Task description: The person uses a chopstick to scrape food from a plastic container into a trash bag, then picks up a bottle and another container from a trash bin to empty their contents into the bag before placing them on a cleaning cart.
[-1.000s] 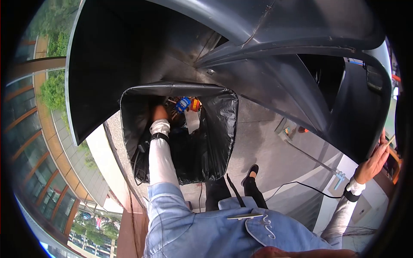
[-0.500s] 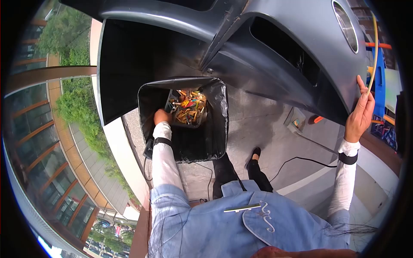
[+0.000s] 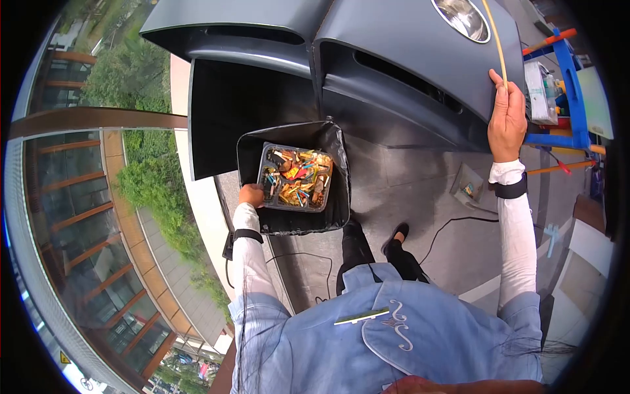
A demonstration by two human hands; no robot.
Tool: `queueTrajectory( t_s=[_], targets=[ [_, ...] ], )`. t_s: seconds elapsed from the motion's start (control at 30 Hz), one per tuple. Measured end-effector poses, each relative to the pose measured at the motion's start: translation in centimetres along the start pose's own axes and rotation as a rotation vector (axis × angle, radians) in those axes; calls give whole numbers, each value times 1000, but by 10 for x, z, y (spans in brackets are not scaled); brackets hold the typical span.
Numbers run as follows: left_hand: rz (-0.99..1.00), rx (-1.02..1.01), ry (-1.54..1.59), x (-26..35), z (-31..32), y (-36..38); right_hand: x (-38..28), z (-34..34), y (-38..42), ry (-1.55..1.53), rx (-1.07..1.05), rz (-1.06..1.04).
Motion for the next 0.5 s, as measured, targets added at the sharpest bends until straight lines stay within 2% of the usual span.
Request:
queueTrajectory(
  t_s=[0.2, 0.27, 0.47, 0.5],
  targets=[
    [-21, -133, 190, -14, -11, 40, 7, -7, 3, -43, 77, -57],
    [46, -199, 316, -17, -10, 57, 8, -10, 4, -59, 103, -56],
    [46, -207, 491, -10, -4, 130, 8, -30, 14, -216, 150, -61],
    [42, -217, 521, -8, 0, 142, 15, -39, 19, -338, 164, 40]
  ],
)
Point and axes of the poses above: each hand's wrist, its own y-axis away from the middle knuckle, its own z-axis out of the palm, x = y × z, the point moved 8 cm from there along -y, towards the middle knuckle, and after that the axes turned 15 degrees about -y, right-handed, at the moved point
